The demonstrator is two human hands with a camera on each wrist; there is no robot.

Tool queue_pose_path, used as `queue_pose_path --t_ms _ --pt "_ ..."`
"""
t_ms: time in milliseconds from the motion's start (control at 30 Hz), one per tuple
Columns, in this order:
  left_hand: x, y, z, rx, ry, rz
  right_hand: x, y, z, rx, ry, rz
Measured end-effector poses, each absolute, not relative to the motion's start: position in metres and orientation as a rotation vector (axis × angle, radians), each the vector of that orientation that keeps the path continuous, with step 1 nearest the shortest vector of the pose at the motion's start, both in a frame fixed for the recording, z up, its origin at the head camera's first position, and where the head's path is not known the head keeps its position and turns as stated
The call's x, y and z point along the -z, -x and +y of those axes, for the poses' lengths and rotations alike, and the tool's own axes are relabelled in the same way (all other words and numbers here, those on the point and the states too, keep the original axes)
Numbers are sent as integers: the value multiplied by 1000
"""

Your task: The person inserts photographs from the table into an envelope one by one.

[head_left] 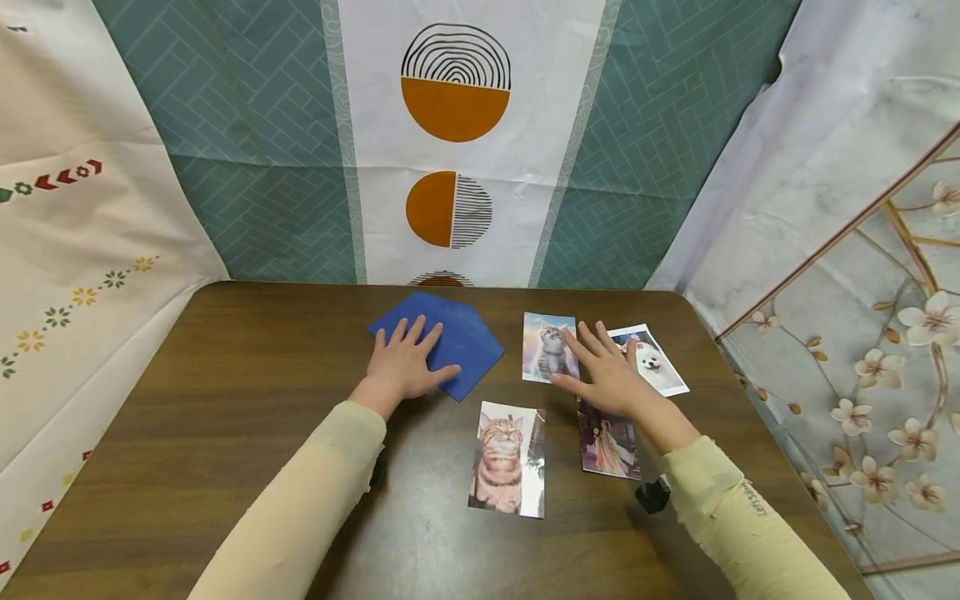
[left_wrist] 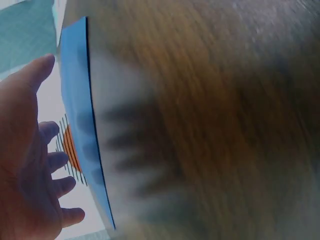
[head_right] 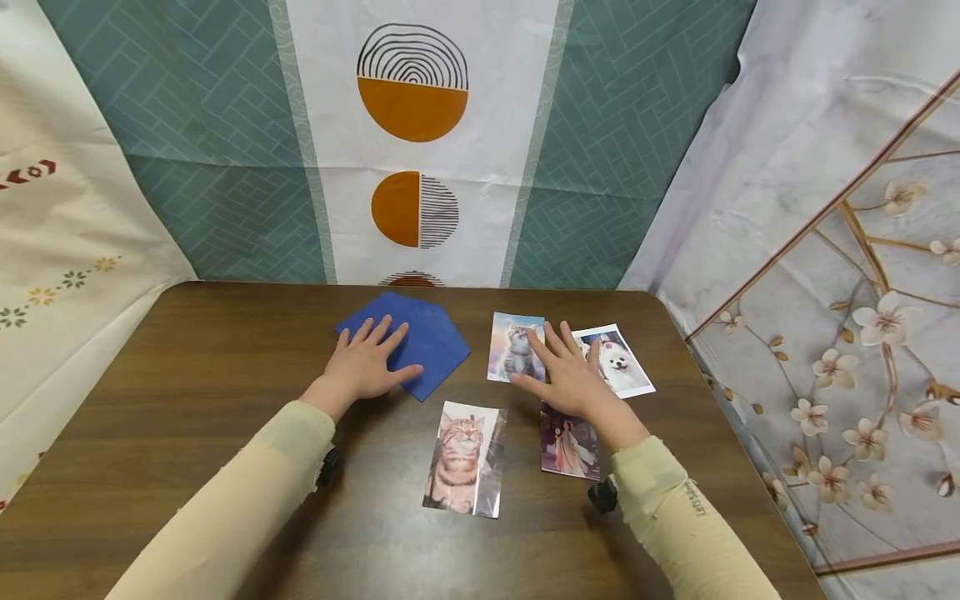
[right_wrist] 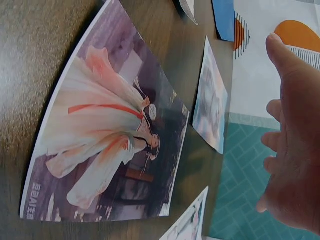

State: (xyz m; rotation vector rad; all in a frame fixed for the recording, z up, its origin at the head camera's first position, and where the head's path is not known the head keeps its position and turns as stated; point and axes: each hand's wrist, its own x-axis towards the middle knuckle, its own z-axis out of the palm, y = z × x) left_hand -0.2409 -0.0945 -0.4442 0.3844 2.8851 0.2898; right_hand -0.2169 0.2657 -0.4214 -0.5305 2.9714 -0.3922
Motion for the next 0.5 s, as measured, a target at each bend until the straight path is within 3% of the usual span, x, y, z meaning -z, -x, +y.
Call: queue_pose_path --t_ms 500 --pt "462 243 -85 -287 -459 2846 429 217 259 370 560 2962"
